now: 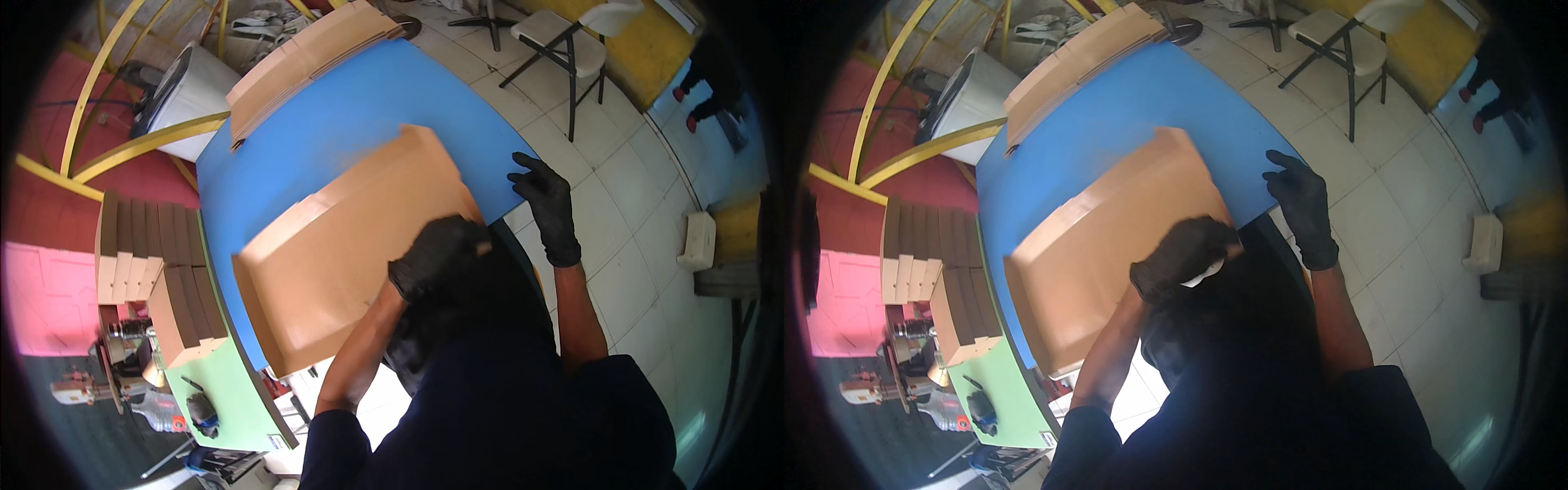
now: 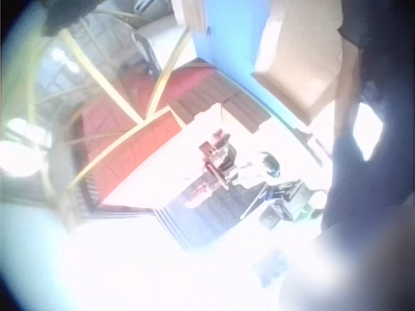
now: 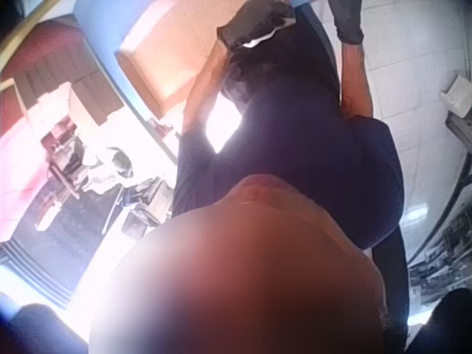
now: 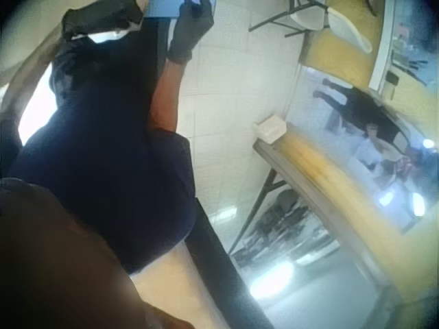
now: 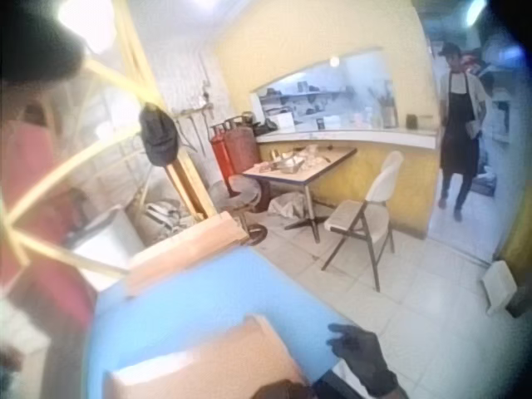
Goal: The person assembles flat cardboard boxes on a blue table. They fold the side flaps and tuck the tabs to form the box shape, then place the finished box aside and repeat with another flat piece.
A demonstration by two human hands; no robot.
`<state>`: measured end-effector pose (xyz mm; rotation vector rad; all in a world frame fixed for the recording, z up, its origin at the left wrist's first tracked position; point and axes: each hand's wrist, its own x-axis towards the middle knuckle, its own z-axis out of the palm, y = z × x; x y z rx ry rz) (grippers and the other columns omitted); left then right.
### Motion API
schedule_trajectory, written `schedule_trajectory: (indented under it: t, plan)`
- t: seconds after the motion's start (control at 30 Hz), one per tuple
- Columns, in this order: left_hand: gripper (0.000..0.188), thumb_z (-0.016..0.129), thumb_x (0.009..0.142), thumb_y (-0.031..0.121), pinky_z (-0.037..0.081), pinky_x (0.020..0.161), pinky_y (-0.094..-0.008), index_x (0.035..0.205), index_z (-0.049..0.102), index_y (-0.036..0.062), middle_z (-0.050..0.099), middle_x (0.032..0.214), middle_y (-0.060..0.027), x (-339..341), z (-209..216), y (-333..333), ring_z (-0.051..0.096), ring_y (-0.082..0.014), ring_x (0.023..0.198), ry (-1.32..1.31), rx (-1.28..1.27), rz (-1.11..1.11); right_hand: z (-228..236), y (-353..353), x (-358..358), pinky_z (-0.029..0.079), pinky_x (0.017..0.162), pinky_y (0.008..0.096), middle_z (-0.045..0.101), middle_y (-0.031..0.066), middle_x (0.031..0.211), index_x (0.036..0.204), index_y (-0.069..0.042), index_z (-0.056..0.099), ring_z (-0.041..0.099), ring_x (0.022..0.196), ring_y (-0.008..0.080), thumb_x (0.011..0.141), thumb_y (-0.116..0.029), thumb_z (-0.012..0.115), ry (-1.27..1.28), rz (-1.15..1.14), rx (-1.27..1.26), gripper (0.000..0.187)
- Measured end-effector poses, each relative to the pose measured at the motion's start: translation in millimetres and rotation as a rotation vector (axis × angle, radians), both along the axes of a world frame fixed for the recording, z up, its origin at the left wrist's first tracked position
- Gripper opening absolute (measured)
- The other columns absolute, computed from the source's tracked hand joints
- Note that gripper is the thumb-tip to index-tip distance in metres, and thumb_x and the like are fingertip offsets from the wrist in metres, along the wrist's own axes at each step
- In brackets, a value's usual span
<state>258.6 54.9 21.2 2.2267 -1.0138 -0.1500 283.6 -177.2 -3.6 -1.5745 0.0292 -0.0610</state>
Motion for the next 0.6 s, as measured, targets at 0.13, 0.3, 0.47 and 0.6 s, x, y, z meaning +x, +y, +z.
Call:
schedule_trajectory:
  t: [0.13,0.3,0.47,0.6]
  plan:
    - [0.02,0.066,0.092,0.013,0.054,0.088,-0.0418,0.109,0.075,0.0048,0.073,0.103,-0.0149,-37.6,15.4,19.4,0.069,-0.0329,0.097,0.265,0.133,-0.048,23.2,2.9,-1.3,0.05,0.104,0.0405,0.067,0.0156,0.131,0.145,-0.004,0.056,0.063,0.124,0.0249,0.102,-0.021,0.059,-0.03,0.156,0.276,0.046]
    - [0.016,0.069,0.095,0.012,0.054,0.079,-0.0351,0.106,0.073,0.0015,0.075,0.093,-0.0098,-32.8,27.8,41.5,0.07,-0.021,0.088,0.339,-0.217,0.364,36.1,41.6,-15.2,0.028,0.119,0.0547,0.041,0.0214,0.158,0.157,-0.005,0.038,0.035,0.146,0.0415,0.102,-0.044,0.055,-0.565,0.309,-0.285,0.07]
    - [0.011,0.063,0.102,0.003,0.051,0.078,-0.0282,0.109,0.071,0.0,0.071,0.096,-0.0001,-25.3,40.7,28.9,0.061,-0.0085,0.087,0.417,-0.969,0.543,44.6,90.5,-35.1,0.013,0.121,0.0697,0.017,0.0284,0.169,0.163,-0.007,0.027,0.01,0.153,0.0583,0.097,-0.071,0.045,-0.89,0.44,-0.787,0.094]
    - [0.007,0.06,0.101,-0.002,0.048,0.077,-0.0268,0.099,0.066,0.0002,0.065,0.089,0.0018,-30.0,45.6,29.2,0.056,-0.0077,0.084,0.329,-1.055,0.593,54.4,108.5,-43.6,0.011,0.119,0.0721,0.009,0.0294,0.17,0.165,-0.008,0.019,0.005,0.154,0.0573,0.096,-0.074,0.044,-0.91,0.436,-0.739,0.099]
